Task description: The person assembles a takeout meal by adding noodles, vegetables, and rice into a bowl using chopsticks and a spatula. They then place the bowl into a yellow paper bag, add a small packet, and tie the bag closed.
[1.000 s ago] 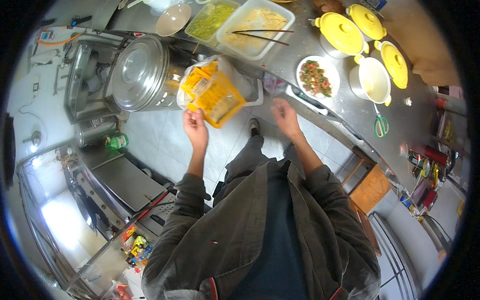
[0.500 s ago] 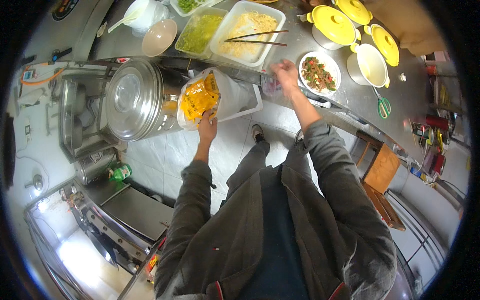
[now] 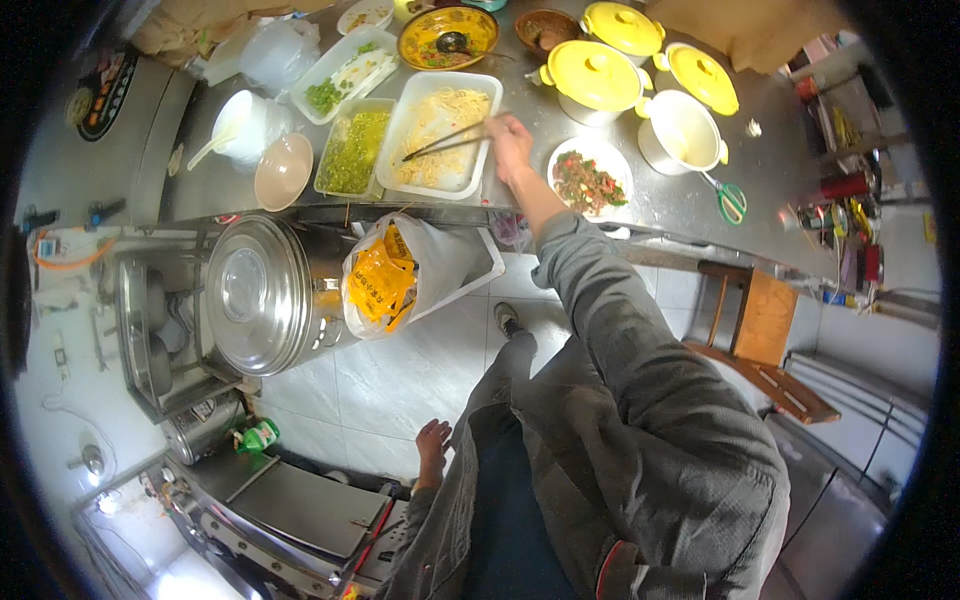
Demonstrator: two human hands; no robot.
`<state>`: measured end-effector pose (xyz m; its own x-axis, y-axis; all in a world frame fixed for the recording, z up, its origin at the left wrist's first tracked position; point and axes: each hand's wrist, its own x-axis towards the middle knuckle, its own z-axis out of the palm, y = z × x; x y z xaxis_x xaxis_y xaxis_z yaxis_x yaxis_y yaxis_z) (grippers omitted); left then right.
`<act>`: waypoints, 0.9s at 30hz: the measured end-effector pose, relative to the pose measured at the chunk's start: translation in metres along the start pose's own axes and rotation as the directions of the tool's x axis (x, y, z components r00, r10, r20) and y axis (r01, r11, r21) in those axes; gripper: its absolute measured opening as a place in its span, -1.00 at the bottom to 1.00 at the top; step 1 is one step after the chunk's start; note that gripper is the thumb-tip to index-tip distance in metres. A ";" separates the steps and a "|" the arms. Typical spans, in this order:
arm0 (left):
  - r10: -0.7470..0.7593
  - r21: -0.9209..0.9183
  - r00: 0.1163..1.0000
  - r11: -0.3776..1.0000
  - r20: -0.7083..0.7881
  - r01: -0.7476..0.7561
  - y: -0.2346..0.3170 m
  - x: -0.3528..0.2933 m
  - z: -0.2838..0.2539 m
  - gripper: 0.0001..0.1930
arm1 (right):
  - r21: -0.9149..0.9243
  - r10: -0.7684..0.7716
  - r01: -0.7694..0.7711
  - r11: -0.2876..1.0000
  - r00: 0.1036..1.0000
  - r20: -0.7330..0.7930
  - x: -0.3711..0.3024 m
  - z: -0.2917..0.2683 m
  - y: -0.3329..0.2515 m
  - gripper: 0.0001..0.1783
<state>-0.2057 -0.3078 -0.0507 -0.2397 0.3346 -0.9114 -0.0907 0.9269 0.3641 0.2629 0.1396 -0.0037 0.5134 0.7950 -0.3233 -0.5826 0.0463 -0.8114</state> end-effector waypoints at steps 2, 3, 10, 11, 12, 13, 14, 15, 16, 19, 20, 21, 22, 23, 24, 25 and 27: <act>0.012 0.039 0.999 0.999 0.030 -0.013 0.008 0.004 0.000 -0.46 | -0.169 -0.426 0.401 0.901 0.891 -0.159 0.011 0.011 -0.003 -0.89; -0.002 0.011 1.000 1.000 0.001 0.002 -0.003 -0.001 -0.001 -0.46 | -0.244 -0.425 0.404 0.882 0.904 -0.038 -0.018 0.046 0.004 -0.90; 0.221 0.227 0.953 0.937 0.207 -0.267 0.081 0.028 0.048 -0.56 | -0.322 -0.366 0.395 0.860 0.919 0.148 -0.074 0.091 0.001 -0.80; 0.266 0.193 0.941 0.932 0.211 -0.306 0.099 0.021 0.064 -0.59 | -0.304 -0.398 0.429 0.851 0.903 0.161 -0.087 0.082 -0.011 -0.81; 0.311 0.160 0.925 0.924 0.220 -0.348 0.121 0.021 0.086 -0.61 | -0.288 -0.435 0.467 0.836 0.884 0.169 -0.098 0.069 -0.029 -0.81; 0.359 0.190 0.890 0.888 0.281 -0.418 0.137 0.028 0.105 -0.64 | -0.342 -0.400 0.437 0.832 0.899 0.177 -0.112 0.050 -0.048 -0.80; 0.398 0.219 0.853 0.848 0.339 -0.483 0.151 0.036 0.123 -0.67 | -0.396 -0.360 0.402 0.826 0.916 0.178 -0.131 0.024 -0.069 -0.79; 0.435 0.154 0.782 0.824 0.446 -0.546 0.164 0.040 0.147 -0.71 | -0.368 -0.302 0.317 0.874 0.948 0.098 -0.157 0.004 -0.092 -0.77; 0.475 0.078 0.700 0.796 0.533 -0.600 0.177 0.041 0.172 -0.74 | -0.328 -0.234 0.230 0.916 0.972 0.028 -0.180 -0.017 -0.112 -0.75; 0.419 -0.005 0.664 0.848 0.619 -0.529 0.210 0.006 0.278 -0.76 | -0.612 -0.569 0.521 0.595 0.811 0.138 -0.209 -0.112 -0.140 -0.73; 0.394 -0.019 0.652 0.864 0.648 -0.503 0.217 -0.008 0.308 -0.75 | -0.661 -0.596 0.511 0.549 0.794 0.120 -0.226 -0.127 -0.151 -0.73; 0.361 -0.023 0.649 0.884 0.669 -0.468 0.224 -0.025 0.338 -0.74 | -0.717 -0.621 0.525 0.458 0.767 0.164 -0.233 -0.152 -0.155 -0.74; 0.331 -0.024 0.648 0.900 0.687 -0.434 0.229 -0.039 0.364 -0.73 | -0.761 -0.639 0.534 0.367 0.740 0.211 -0.238 -0.169 -0.154 -0.76; 0.306 -0.024 0.671 0.918 0.675 -0.395 0.232 -0.045 0.386 -0.71 | -0.771 -0.631 0.544 0.332 0.735 0.247 -0.243 -0.171 -0.156 -0.78; 0.284 -0.026 0.692 0.933 0.664 -0.358 0.235 -0.049 0.406 -0.68 | -0.784 -0.630 0.554 0.279 0.722 0.286 -0.246 -0.169 -0.158 -0.81; 0.289 -0.048 0.698 0.938 0.656 -0.343 0.236 -0.057 0.422 -0.68 | -0.787 -0.620 0.553 0.274 0.727 0.295 -0.244 -0.175 -0.152 -0.81; 0.290 -0.077 0.709 0.945 0.643 -0.318 0.234 -0.068 0.444 -0.67 | -0.774 -0.603 0.587 0.237 0.714 0.356 -0.241 -0.182 -0.144 -0.83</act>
<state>0.2189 -0.0384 0.0112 0.4254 0.6156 -0.6634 -0.0835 0.7566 0.6486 0.3382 -0.1688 0.1022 0.4936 0.7549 0.4319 0.6507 0.0089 -0.7592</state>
